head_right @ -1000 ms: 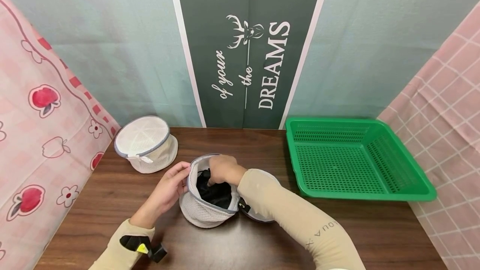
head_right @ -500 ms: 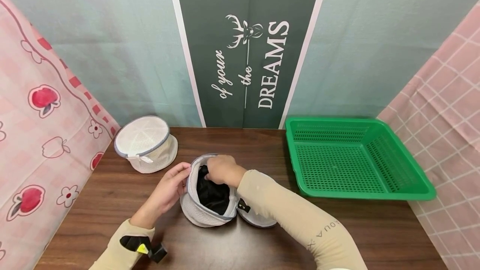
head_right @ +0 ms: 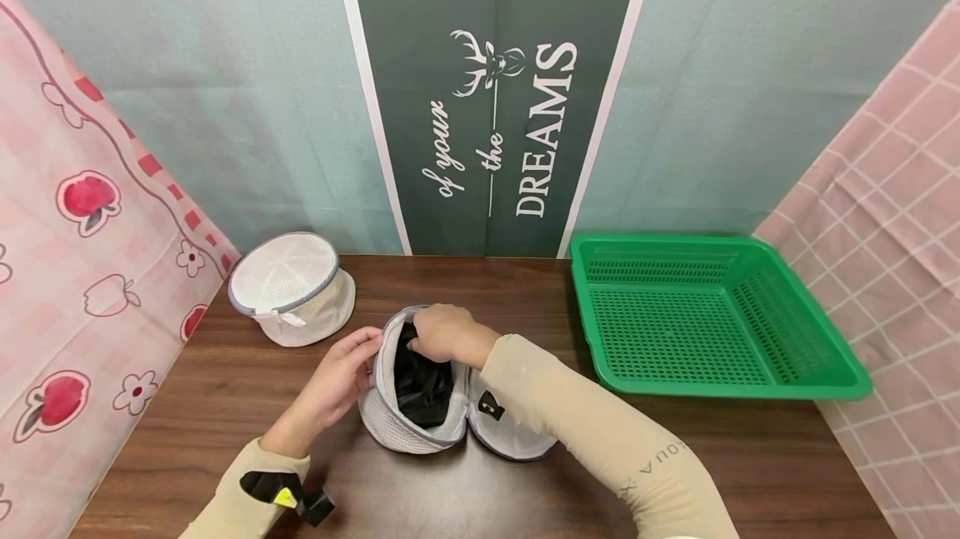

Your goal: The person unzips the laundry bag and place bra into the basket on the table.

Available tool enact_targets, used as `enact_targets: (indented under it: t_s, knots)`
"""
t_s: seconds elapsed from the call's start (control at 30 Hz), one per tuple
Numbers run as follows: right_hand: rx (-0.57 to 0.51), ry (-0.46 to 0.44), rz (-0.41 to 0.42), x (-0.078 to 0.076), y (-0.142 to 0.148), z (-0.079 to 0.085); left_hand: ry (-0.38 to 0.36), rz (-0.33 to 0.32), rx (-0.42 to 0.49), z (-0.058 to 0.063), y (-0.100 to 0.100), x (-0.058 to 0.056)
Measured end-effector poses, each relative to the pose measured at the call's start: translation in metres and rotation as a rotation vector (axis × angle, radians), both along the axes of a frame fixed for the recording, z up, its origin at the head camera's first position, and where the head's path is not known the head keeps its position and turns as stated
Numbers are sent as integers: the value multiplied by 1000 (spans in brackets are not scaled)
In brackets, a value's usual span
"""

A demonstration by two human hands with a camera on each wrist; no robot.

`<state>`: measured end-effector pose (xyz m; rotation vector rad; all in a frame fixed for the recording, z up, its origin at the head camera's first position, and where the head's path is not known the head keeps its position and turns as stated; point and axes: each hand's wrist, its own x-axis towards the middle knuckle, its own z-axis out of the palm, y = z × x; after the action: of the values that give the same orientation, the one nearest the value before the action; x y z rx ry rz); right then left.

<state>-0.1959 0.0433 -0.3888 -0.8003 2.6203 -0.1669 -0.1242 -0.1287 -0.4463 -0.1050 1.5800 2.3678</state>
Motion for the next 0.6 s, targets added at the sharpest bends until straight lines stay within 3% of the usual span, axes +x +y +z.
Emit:
enact_targets:
  t_s: [0.27,0.6]
  knots:
    - [-29,93,47,0,5,7,-1,9,0,1,-3,1]
    - [-24,99,26,-2,12,20,-20,16,4,2,-5,2]
